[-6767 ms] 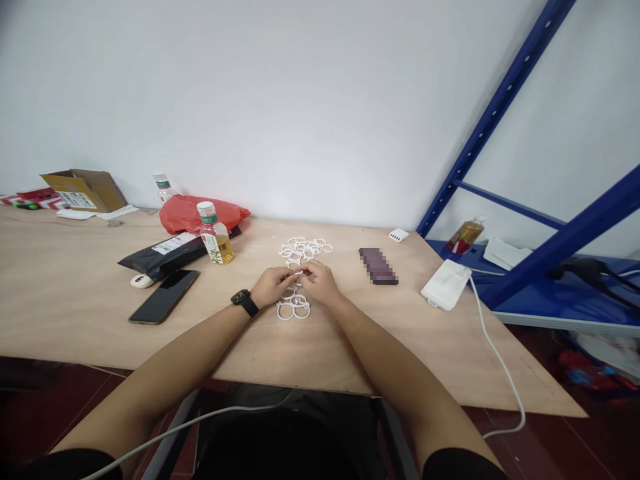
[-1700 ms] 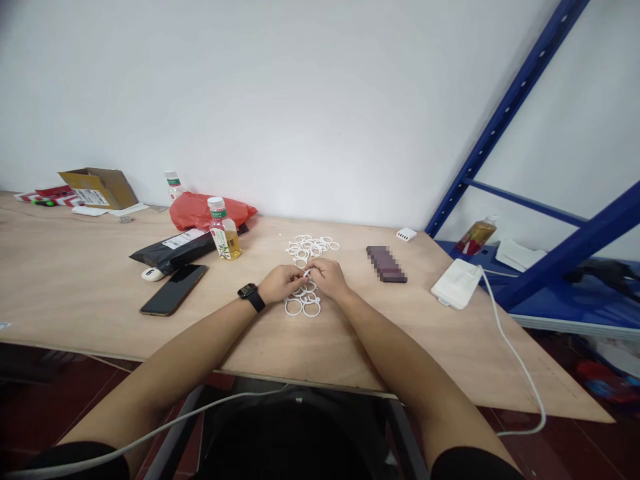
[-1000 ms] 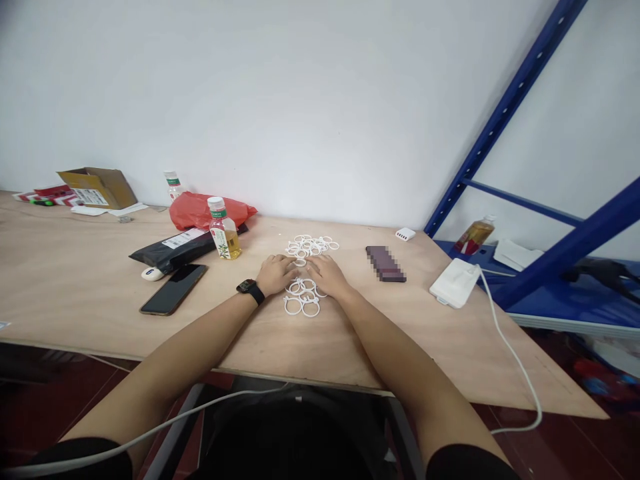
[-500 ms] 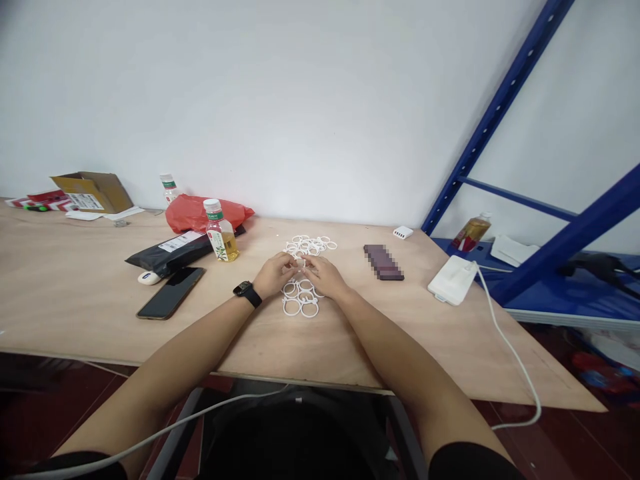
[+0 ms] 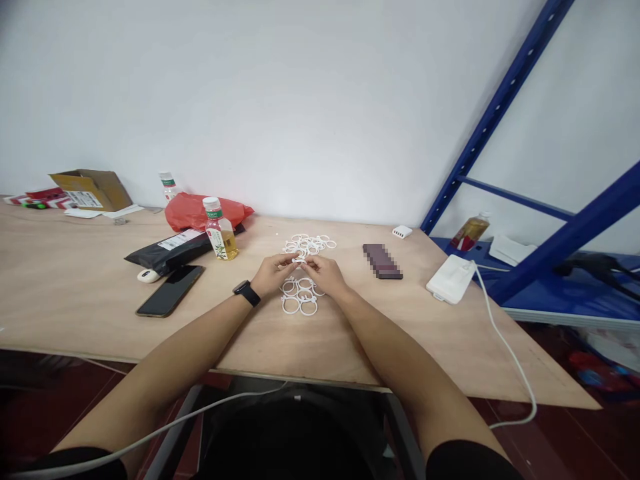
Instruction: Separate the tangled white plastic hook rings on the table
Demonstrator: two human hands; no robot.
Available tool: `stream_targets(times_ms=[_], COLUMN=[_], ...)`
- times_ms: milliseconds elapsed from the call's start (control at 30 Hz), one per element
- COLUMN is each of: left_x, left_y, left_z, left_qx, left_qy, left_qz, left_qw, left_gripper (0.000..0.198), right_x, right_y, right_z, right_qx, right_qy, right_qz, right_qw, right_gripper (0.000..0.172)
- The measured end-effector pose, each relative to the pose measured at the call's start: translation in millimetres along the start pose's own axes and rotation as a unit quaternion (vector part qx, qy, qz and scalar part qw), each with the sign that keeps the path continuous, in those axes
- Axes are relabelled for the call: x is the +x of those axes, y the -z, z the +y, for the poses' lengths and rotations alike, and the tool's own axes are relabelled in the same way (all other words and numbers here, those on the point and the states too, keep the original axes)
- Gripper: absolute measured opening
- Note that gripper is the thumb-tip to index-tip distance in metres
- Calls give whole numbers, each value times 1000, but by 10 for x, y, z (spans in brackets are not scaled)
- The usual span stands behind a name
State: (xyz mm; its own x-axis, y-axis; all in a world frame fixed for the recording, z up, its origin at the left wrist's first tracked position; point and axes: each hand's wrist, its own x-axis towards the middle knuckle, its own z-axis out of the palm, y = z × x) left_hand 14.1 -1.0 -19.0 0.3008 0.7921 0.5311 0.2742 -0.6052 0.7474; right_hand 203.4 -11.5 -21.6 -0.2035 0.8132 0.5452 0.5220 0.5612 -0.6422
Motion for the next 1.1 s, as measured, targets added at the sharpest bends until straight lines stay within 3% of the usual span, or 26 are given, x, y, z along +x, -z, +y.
stream_targets(times_ms=[233,467,600,700,833,933,1100], left_x=[-1,-2,1,5,0,-11,-24], left_y=[3,34,37,42,54,52,24], left_z=[71,150,154,142,131,137,161], left_qx=[28,46,53,64,83,103,117], left_qy=[-52,-8,17,14,-16,-38,-14], left_qz=[1,13,17,13,3,-20,-82], left_qw=[998,999,998,998,996,994,990], left_gripper=[28,20,22,26,33,33,25], right_x=[-12,45,184,277,311,286,242], right_y=[-21,29,57,41,8,4,11], right_z=[5,106,333,482,548,539,518], right_qx=[19,23,-71,-177,-290,-299,-278], right_qy=[-4,11,-34,-77,-83,-87,-84], right_qz=[-17,-14,20,-12,-74,-95,-87], right_qw=[1000,1000,997,981,951,945,953], right_gripper=[24,28,26,28,35,27,16])
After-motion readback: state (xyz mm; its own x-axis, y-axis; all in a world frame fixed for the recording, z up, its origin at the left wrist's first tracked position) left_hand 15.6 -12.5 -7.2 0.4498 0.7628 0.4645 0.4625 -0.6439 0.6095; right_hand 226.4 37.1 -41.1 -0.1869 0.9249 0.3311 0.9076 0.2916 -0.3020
